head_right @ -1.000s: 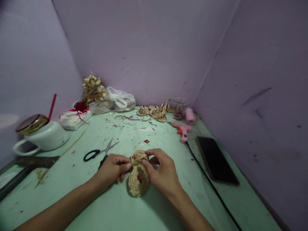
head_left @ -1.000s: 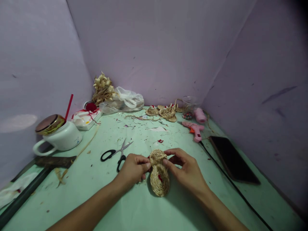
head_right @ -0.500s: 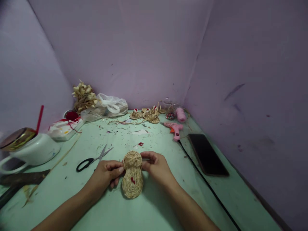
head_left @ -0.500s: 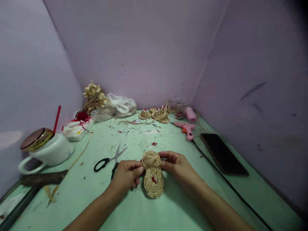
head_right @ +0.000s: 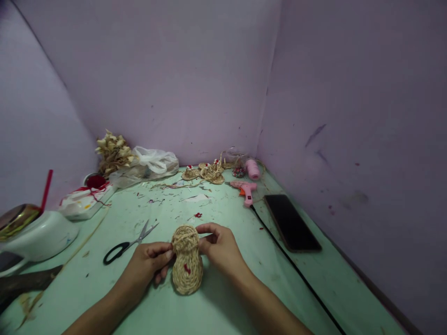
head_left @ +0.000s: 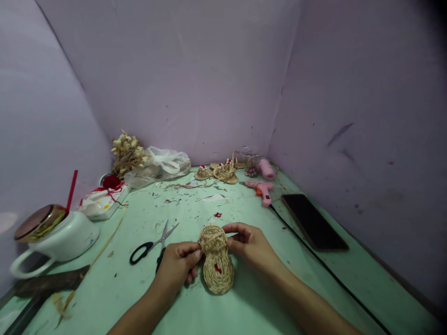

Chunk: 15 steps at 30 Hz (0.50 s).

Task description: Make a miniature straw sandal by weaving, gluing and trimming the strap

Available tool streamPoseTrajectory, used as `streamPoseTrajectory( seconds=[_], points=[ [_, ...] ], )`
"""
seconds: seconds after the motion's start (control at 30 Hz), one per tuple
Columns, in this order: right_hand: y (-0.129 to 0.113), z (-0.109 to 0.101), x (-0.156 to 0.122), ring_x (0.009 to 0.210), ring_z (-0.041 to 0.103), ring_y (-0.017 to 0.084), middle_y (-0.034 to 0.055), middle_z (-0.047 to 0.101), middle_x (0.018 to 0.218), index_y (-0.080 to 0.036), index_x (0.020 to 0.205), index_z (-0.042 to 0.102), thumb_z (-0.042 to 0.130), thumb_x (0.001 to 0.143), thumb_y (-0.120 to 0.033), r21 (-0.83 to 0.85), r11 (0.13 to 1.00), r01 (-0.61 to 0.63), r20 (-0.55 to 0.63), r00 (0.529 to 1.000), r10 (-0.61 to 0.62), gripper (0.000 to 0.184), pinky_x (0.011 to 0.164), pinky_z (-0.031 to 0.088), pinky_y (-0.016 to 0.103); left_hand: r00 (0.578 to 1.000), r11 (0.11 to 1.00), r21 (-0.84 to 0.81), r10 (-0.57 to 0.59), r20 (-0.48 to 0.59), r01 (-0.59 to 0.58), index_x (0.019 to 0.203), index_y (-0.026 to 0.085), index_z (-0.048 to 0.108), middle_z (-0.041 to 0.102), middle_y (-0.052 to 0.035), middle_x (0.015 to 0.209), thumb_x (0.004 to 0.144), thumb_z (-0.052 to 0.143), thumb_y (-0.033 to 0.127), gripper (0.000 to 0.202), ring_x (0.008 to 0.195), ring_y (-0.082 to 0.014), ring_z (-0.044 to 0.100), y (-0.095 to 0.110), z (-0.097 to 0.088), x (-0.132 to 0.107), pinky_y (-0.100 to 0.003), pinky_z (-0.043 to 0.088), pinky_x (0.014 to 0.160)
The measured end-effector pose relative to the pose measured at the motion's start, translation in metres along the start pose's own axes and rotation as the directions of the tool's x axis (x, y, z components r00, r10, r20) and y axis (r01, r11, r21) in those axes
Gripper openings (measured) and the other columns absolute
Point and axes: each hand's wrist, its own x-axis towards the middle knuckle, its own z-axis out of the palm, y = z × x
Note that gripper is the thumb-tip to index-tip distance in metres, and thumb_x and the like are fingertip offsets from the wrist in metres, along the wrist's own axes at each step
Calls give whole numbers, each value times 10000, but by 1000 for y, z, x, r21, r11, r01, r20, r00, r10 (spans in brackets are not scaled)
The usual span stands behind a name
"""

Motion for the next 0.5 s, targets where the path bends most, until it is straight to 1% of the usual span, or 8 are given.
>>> streamPoseTrajectory(
  seconds=[0.1,0.23,0.33,0.5],
  points=[
    [0,1,0,520,562,127,-8,614,553,-131,753,618,666,545,-227,0,1000,7,-8,1000,-7,234,566,455,262,1000,1000,-3,-5,-11,5,657,98,640,445,43,328,576,649,357,272,288,-51,340,0,0,-1,-175,246,330],
    [3,2,0,546,572,132,5,637,613,-136,750,618,671,565,-271,-4,1000,23,-33,999,-24,235,580,460,269,1000,1000,8,-6,-15,6,603,100,630,440,40,328,570,655,362,266,289,-50,339,3,1,-2,-180,253,332],
    [6,1,2,563,584,137,5,647,627,-145,741,619,691,545,-250,-20,999,27,-32,999,-28,234,580,456,263,1000,1000,19,2,-10,-2,623,99,644,439,43,329,573,657,356,263,289,-49,335,3,2,-1,-181,253,335],
    [7,-2,3,573,588,138,3,645,618,-150,748,610,702,527,-217,-31,1000,3,10,1000,-3,249,584,446,258,1000,1000,29,1,-6,-1,664,93,655,452,37,337,581,632,344,265,294,-55,349,0,0,1,-182,262,335]
  ],
)
